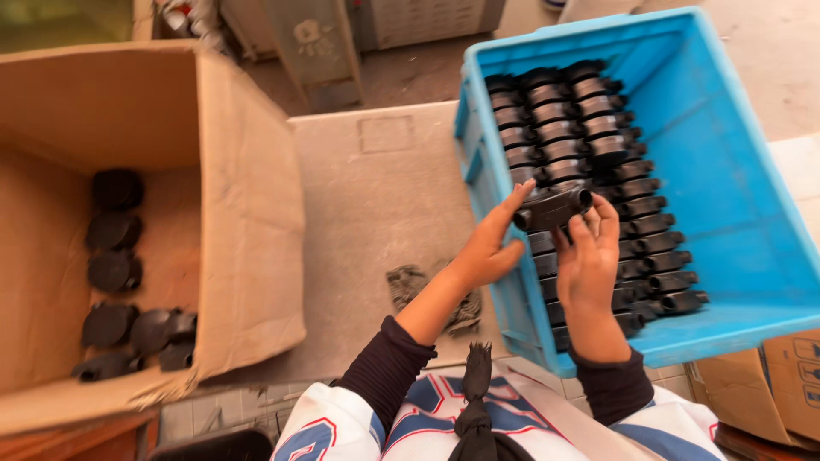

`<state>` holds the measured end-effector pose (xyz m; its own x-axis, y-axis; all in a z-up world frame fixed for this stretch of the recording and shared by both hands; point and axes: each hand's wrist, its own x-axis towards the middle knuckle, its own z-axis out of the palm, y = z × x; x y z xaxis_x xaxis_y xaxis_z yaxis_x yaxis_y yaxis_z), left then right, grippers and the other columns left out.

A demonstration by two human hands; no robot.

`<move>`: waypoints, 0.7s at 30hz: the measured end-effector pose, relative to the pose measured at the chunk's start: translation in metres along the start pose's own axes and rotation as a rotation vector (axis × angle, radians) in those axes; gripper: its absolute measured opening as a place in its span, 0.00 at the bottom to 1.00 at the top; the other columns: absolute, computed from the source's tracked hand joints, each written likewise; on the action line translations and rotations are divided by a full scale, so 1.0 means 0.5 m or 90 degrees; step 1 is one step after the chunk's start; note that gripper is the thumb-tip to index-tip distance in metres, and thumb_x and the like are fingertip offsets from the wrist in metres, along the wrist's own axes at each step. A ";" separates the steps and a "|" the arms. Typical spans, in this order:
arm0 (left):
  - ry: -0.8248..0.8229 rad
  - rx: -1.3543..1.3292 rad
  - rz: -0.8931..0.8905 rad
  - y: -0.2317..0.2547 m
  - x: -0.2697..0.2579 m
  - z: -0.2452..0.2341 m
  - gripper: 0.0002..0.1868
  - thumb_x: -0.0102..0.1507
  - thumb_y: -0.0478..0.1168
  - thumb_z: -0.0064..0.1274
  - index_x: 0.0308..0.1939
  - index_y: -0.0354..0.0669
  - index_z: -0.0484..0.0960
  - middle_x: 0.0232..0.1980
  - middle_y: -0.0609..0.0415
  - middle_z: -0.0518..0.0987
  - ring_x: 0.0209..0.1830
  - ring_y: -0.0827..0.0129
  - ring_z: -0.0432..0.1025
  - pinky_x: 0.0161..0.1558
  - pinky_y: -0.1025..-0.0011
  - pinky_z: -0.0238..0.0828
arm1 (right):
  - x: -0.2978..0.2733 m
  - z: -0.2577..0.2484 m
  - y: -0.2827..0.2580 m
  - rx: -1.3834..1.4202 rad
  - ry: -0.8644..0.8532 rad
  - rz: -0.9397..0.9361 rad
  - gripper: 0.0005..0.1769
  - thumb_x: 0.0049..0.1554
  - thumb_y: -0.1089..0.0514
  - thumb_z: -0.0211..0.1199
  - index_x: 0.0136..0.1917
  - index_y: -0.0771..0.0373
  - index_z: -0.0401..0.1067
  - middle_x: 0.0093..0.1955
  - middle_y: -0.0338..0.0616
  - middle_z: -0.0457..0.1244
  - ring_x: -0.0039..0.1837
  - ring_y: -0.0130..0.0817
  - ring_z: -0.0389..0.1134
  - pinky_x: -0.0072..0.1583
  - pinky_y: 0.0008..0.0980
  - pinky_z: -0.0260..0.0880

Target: The person takes black plastic parts from a cardboard box, wipes them with a cloth on a table, and places them into a blue crate.

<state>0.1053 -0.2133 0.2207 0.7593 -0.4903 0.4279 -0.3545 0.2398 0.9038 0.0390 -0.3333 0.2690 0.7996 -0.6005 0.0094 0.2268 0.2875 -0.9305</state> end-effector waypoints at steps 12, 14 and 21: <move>-0.235 0.460 -0.123 -0.176 0.263 0.265 0.59 0.52 0.43 0.50 0.76 0.37 0.27 0.79 0.35 0.30 0.79 0.44 0.35 0.68 0.28 0.23 | 0.365 -0.279 0.143 0.051 0.264 0.049 0.24 0.59 0.49 0.63 0.67 0.48 0.64 0.60 0.54 0.62 0.59 0.48 0.67 0.60 0.50 0.70; -0.264 0.526 -0.130 -0.214 0.273 0.282 0.57 0.53 0.45 0.49 0.77 0.40 0.28 0.79 0.37 0.30 0.79 0.47 0.35 0.68 0.30 0.19 | 0.411 -0.343 0.211 0.035 0.270 0.081 0.26 0.59 0.46 0.64 0.68 0.47 0.62 0.61 0.56 0.61 0.60 0.49 0.67 0.60 0.52 0.71; -0.384 0.773 -0.214 -0.276 0.294 0.306 0.50 0.61 0.56 0.39 0.77 0.42 0.28 0.80 0.46 0.28 0.81 0.57 0.28 0.67 0.32 0.06 | 0.474 -0.418 0.333 -0.129 0.245 0.189 0.32 0.63 0.37 0.54 0.75 0.46 0.52 0.70 0.57 0.55 0.70 0.52 0.57 0.69 0.52 0.60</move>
<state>0.1824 -0.4465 0.1604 0.6619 -0.7341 -0.1515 -0.6863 -0.6748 0.2715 0.1502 -0.5837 0.0400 0.5418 -0.7572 -0.3648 -0.1201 0.3598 -0.9253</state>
